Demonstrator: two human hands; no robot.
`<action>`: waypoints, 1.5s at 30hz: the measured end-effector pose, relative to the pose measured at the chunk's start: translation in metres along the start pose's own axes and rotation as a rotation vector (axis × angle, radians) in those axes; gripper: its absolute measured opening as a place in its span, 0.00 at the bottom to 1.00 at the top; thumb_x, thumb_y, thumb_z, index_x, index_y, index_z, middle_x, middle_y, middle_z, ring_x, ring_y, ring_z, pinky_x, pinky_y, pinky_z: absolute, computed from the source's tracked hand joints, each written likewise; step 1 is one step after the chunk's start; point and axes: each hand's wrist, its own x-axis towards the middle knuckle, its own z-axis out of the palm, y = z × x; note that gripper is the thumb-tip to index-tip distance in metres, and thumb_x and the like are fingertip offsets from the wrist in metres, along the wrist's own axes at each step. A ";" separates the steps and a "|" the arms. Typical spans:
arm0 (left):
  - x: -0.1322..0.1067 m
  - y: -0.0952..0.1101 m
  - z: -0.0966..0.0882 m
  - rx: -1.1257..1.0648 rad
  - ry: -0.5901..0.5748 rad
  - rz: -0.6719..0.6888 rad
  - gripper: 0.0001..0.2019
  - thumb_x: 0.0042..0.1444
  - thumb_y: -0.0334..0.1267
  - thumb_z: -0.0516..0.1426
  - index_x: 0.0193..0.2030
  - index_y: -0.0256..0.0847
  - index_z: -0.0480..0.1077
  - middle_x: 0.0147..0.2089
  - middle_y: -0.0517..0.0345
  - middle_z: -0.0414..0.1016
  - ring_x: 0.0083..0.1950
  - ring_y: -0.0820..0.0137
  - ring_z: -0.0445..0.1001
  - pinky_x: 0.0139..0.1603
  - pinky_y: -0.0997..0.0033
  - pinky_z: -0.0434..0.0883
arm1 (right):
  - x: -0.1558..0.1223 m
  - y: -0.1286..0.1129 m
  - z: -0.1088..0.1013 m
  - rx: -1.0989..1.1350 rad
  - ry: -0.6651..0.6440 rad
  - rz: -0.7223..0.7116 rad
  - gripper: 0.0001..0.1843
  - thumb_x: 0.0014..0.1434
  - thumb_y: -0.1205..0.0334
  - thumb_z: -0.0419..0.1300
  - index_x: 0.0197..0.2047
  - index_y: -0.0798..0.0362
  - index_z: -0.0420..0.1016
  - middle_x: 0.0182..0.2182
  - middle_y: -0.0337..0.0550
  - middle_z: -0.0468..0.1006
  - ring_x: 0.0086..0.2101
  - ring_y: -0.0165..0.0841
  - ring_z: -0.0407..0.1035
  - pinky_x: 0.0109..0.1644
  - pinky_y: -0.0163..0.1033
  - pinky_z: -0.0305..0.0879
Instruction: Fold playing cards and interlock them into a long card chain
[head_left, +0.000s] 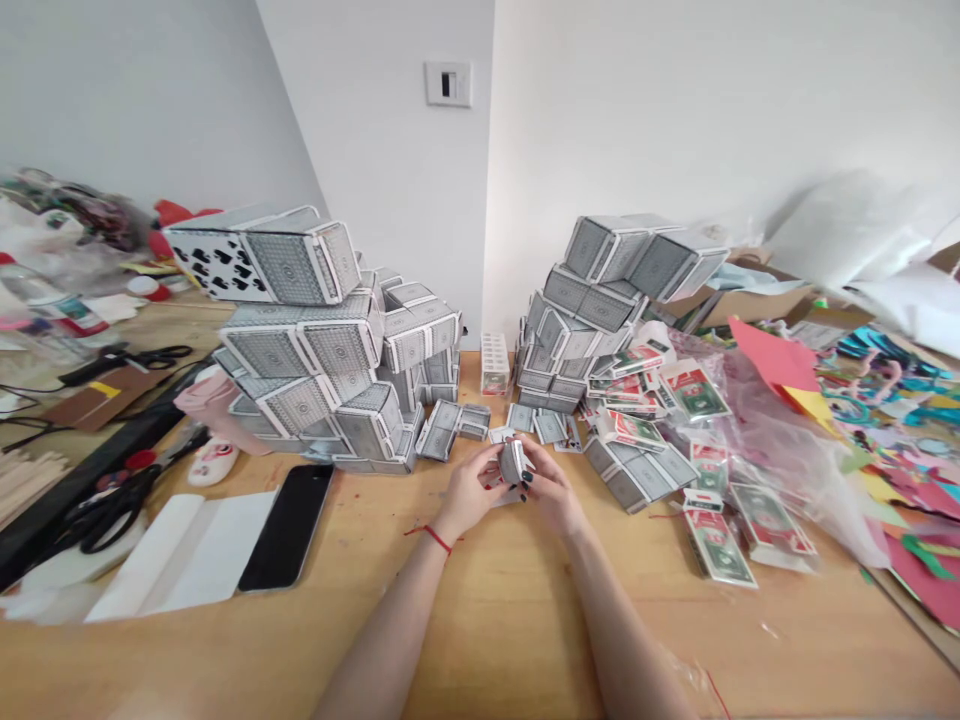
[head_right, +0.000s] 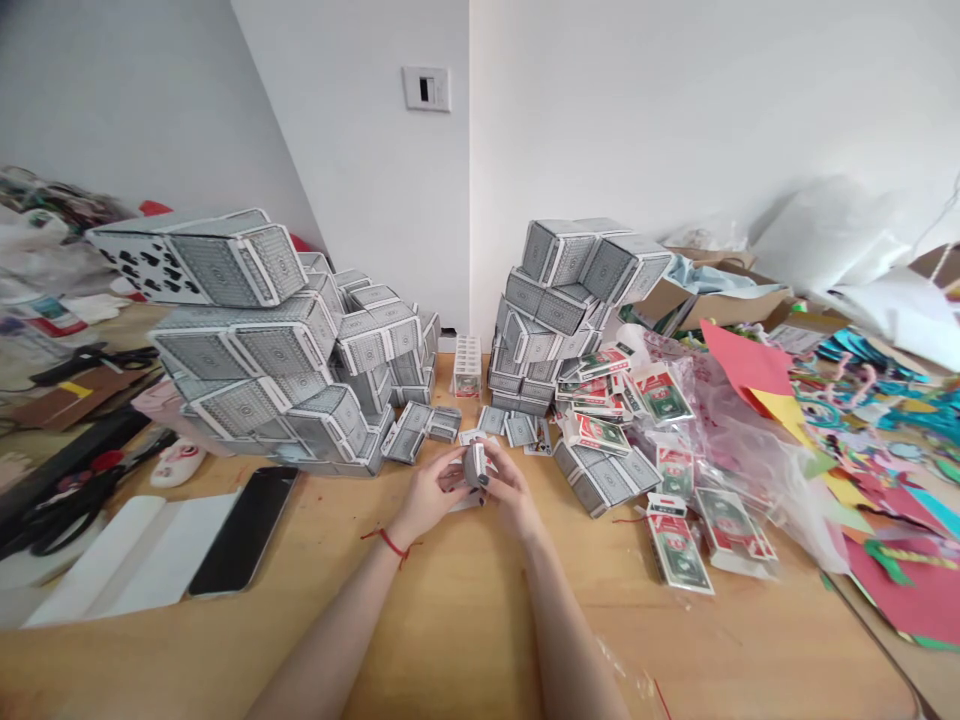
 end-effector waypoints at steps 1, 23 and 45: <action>0.000 -0.001 0.000 0.025 0.005 0.014 0.27 0.43 0.30 0.59 0.53 0.41 0.61 0.53 0.47 0.66 0.45 0.66 0.72 0.46 0.61 0.72 | 0.000 0.002 -0.001 0.000 0.028 0.016 0.30 0.43 0.54 0.63 0.51 0.46 0.65 0.51 0.42 0.67 0.41 0.37 0.67 0.36 0.36 0.64; -0.002 -0.010 0.000 0.224 0.079 0.070 0.27 0.44 0.25 0.57 0.53 0.44 0.61 0.56 0.50 0.62 0.53 0.64 0.66 0.50 0.61 0.69 | 0.009 0.023 -0.009 -0.427 0.303 -0.107 0.17 0.45 0.47 0.60 0.23 0.53 0.67 0.13 0.36 0.68 0.15 0.29 0.61 0.19 0.34 0.58; -0.002 -0.009 -0.006 0.522 0.105 0.186 0.26 0.46 0.29 0.56 0.54 0.45 0.61 0.53 0.52 0.63 0.55 0.63 0.62 0.54 0.60 0.64 | 0.005 0.035 -0.009 -0.465 0.218 -0.155 0.17 0.48 0.54 0.58 0.41 0.51 0.71 0.26 0.41 0.75 0.24 0.34 0.69 0.31 0.40 0.67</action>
